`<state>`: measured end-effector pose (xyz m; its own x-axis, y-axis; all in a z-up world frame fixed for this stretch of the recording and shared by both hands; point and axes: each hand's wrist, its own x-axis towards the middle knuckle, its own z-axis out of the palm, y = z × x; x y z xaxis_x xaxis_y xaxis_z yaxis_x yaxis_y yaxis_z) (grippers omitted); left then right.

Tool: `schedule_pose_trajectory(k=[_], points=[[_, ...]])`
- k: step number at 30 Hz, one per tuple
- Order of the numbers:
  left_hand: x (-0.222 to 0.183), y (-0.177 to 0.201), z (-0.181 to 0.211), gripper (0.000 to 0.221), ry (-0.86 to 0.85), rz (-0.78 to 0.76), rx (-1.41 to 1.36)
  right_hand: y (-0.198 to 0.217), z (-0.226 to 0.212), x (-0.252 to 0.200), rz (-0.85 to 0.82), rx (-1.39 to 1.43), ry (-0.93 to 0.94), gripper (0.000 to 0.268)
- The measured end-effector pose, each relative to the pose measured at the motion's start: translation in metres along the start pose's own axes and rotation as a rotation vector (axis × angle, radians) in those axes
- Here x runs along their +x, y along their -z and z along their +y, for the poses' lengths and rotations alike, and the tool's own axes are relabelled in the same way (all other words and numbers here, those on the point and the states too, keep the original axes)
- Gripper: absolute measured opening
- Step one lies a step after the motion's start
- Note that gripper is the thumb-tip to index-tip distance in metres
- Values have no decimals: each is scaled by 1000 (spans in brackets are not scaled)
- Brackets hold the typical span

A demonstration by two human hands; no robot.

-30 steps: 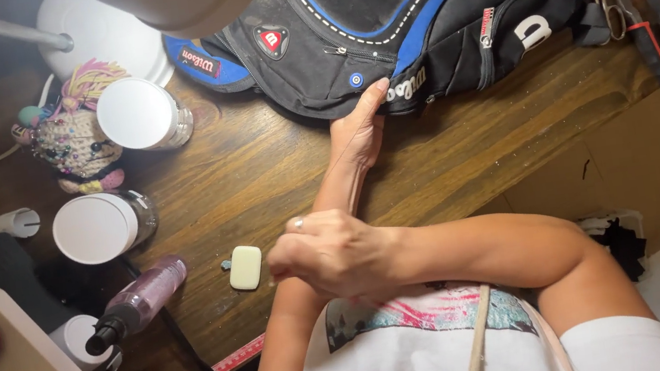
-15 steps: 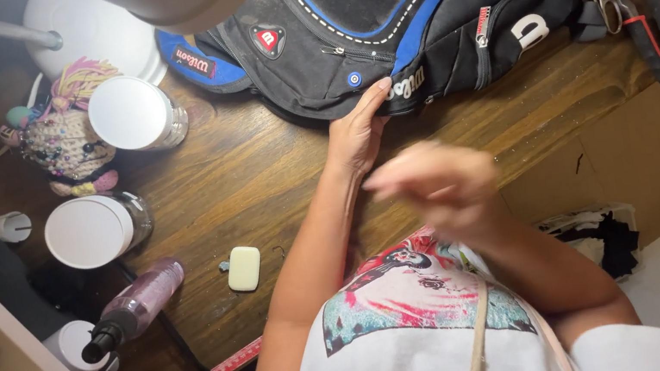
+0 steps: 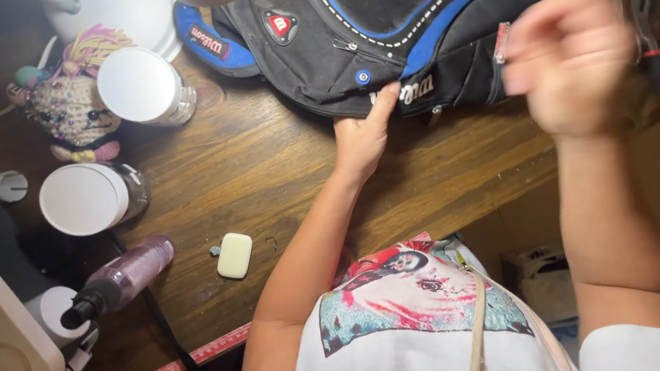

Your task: Hand-sewing a repair or modification on a Wilson sports bag at a workbench.

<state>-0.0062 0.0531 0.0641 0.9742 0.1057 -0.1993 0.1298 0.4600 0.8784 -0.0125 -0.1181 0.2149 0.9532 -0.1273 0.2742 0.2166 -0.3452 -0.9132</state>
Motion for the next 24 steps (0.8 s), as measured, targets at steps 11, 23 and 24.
schedule_pose_trajectory(k=[11,23,24], points=[[8,-3,20,28,-26,150,168,-69,110,32,-200,-196,359,18],[22,25,4,29,-228,4,-11,-74,125,42,-206,10,266,11],[21,25,3,30,-235,-5,-41,-70,117,42,-251,99,227,10]])
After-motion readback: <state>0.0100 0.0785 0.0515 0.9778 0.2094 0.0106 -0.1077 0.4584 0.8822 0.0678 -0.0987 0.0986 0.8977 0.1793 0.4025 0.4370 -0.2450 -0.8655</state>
